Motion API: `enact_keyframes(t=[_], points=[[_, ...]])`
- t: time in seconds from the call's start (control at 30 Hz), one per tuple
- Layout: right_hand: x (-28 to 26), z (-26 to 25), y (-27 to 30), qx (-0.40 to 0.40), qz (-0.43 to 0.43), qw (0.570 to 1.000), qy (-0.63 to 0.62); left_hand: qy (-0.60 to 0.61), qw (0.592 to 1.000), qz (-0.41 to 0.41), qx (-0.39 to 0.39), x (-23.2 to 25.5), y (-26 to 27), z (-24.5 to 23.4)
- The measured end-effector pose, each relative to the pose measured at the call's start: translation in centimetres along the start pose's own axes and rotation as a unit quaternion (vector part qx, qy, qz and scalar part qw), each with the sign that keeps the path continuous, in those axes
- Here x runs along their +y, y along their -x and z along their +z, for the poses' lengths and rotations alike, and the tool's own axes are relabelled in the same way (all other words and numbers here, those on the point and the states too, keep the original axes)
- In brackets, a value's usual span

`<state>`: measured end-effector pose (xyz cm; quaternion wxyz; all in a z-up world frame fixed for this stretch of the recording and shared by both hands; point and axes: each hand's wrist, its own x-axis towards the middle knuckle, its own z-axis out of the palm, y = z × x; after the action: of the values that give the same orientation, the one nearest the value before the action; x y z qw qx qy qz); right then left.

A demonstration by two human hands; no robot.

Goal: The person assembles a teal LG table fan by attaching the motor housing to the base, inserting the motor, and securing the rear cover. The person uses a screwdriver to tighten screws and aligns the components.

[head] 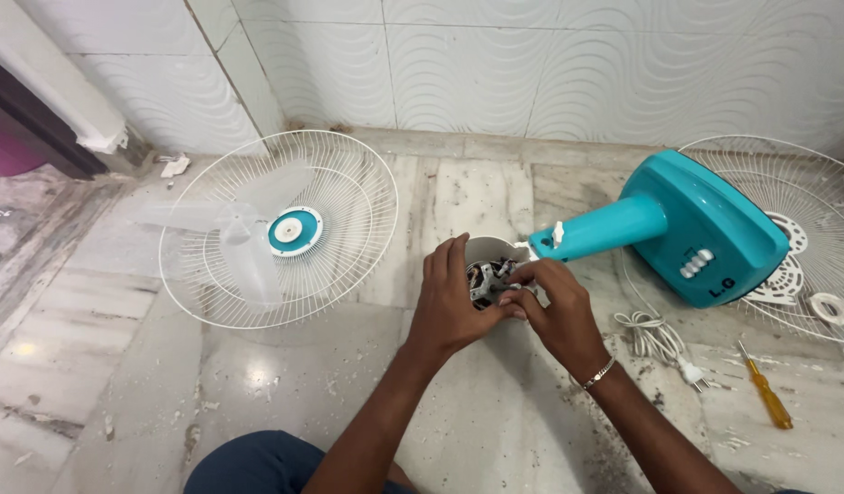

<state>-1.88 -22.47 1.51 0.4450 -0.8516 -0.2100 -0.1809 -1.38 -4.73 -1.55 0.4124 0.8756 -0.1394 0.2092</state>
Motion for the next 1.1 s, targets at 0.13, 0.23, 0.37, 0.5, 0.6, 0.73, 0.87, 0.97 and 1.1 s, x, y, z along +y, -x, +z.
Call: enact_keyframes(t=[0.13,0.23,0.37,0.5,0.6,0.73,0.87,0.97,1.1], points=[[-0.2,-0.3,0.4,-0.008,0.001,1.0,-0.022,0.048,0.998,0.026,0.013,-0.1,0.4,0.2],[-0.4,0.0,0.4,0.015,-0.129,0.991,0.023,0.076,0.997,0.022,-0.014,0.1,0.7,0.0],[-0.3,0.7,0.0,-0.005,-0.01,0.998,-0.055,0.098,0.993,0.045,-0.051,0.5,1.9,-0.8],[-0.2,0.9,-0.4,-0.007,0.008,0.999,-0.035,0.095,0.989,0.094,-0.067,-0.3,2.2,-1.5],[-0.4,1.4,-0.3,0.012,0.028,0.999,-0.011,0.117,0.987,0.04,-0.105,-1.1,2.0,-1.3],[-1.0,1.4,-0.1,0.02,0.061,0.998,0.008,0.181,0.976,0.07,-0.103,-1.5,2.3,-0.2],[-1.4,1.0,-0.4,0.029,0.055,0.997,0.043,0.145,0.976,0.102,-0.124,-2.2,1.4,-0.2],[-1.8,1.3,-0.6,0.036,0.064,0.997,0.02,0.123,0.977,0.103,-0.142,-2.5,0.8,-0.7],[-2.1,1.8,-1.2,0.033,0.046,0.998,-0.016,0.017,0.989,0.094,-0.111,-2.7,-0.2,-2.7]])
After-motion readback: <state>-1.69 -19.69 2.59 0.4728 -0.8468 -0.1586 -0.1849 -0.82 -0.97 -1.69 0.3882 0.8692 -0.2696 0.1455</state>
